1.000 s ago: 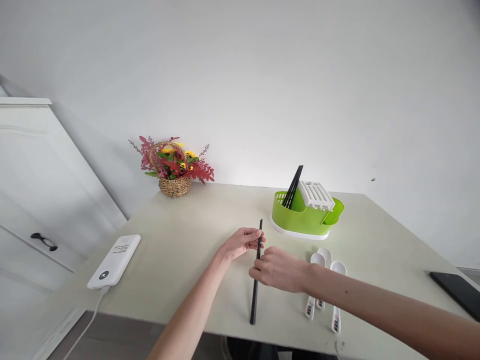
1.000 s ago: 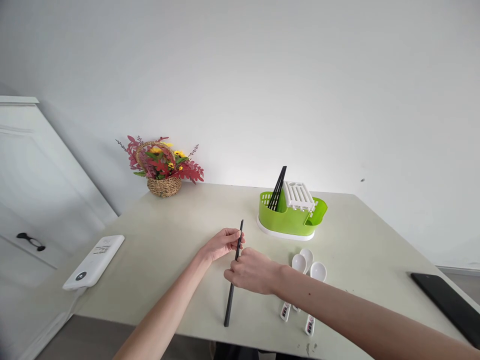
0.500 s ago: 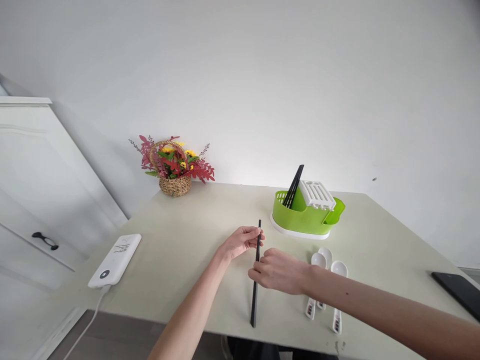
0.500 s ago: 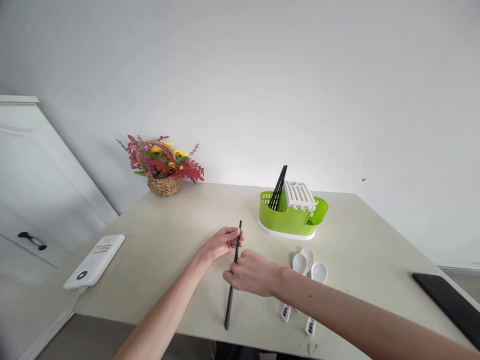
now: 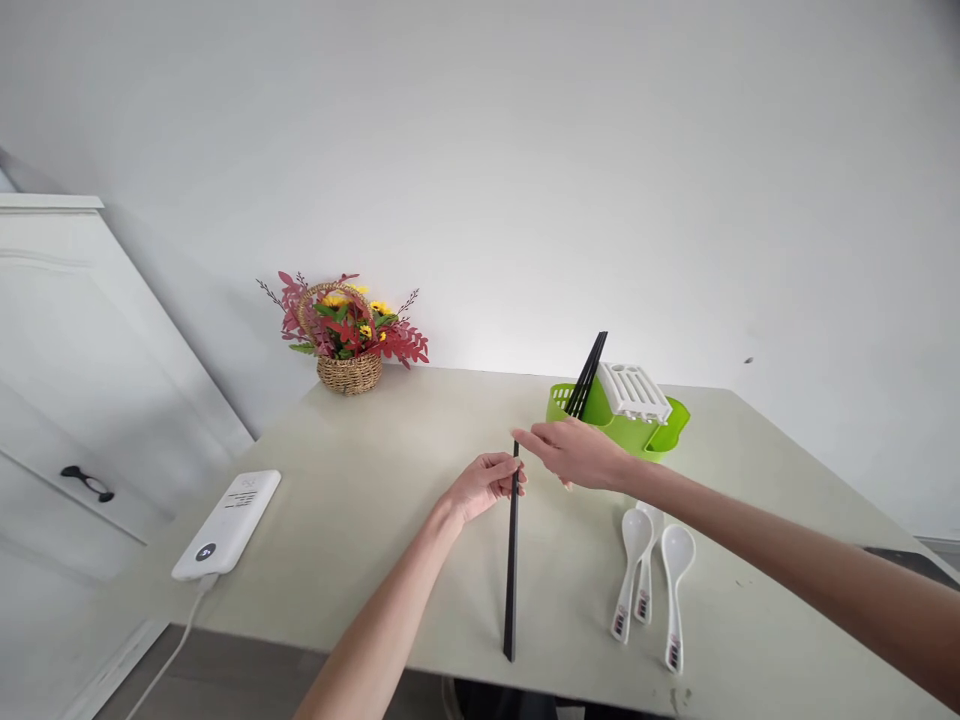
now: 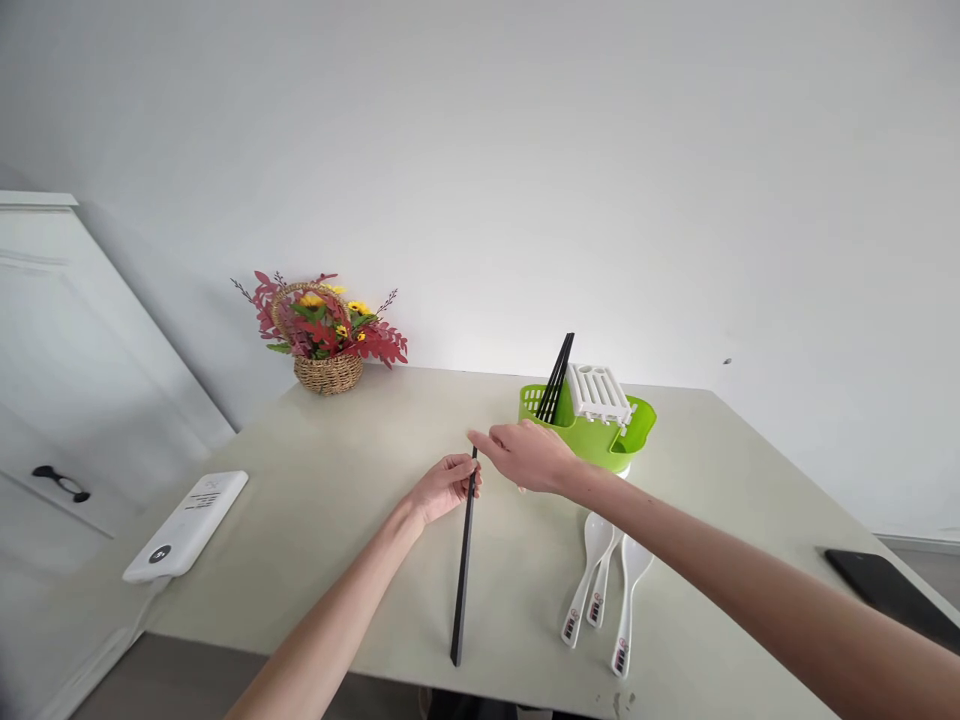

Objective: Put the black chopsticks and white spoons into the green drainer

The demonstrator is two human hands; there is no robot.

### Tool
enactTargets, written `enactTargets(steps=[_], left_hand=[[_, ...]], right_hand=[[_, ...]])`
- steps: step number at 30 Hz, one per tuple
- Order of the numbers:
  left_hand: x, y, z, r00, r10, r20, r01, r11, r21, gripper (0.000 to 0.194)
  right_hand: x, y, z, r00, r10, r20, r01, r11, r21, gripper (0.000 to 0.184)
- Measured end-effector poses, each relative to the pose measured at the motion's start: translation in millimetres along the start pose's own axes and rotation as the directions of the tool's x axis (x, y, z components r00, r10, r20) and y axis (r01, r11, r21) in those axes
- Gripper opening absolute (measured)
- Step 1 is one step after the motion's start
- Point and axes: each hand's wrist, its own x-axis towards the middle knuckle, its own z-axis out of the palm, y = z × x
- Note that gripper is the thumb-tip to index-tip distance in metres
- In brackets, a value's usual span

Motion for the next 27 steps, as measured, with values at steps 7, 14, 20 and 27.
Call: enactTargets(steps=[7, 14, 20, 27], left_hand=[[-1.2, -0.3, -1.1, 1.0, 0.025, 0.017, -0.025, 0.999, -0.024, 0.049], [-2.4, -3.3, 3.8, 0.995, -0.019, 0.097, 0.02, 1.0, -0.01, 0.054], [-1.0, -1.0, 6.5, 0.995, 0.012, 0.095, -0.014, 1.0, 0.027, 0.047], [-0.3, -1.2, 9.1, 0.996, 0.085, 0.036, -0.087, 0.994, 0.071, 0.048]], right_hand=[[25.2, -10.1, 16.6, 0.997, -0.074, -0.007, 0.074, 0.995, 0.064, 0.047], [27.9, 4.4, -37.9, 0.964, 0.009, -0.266, 0.019, 0.994, 0.103, 0.047], [13.7, 8.1, -60.2, 0.962, 0.019, -0.272, 0.03, 0.984, 0.174, 0.047], [3.0, 2.6, -69.5, 0.952, 0.004, -0.305, 0.087, 0.955, 0.285, 0.039]])
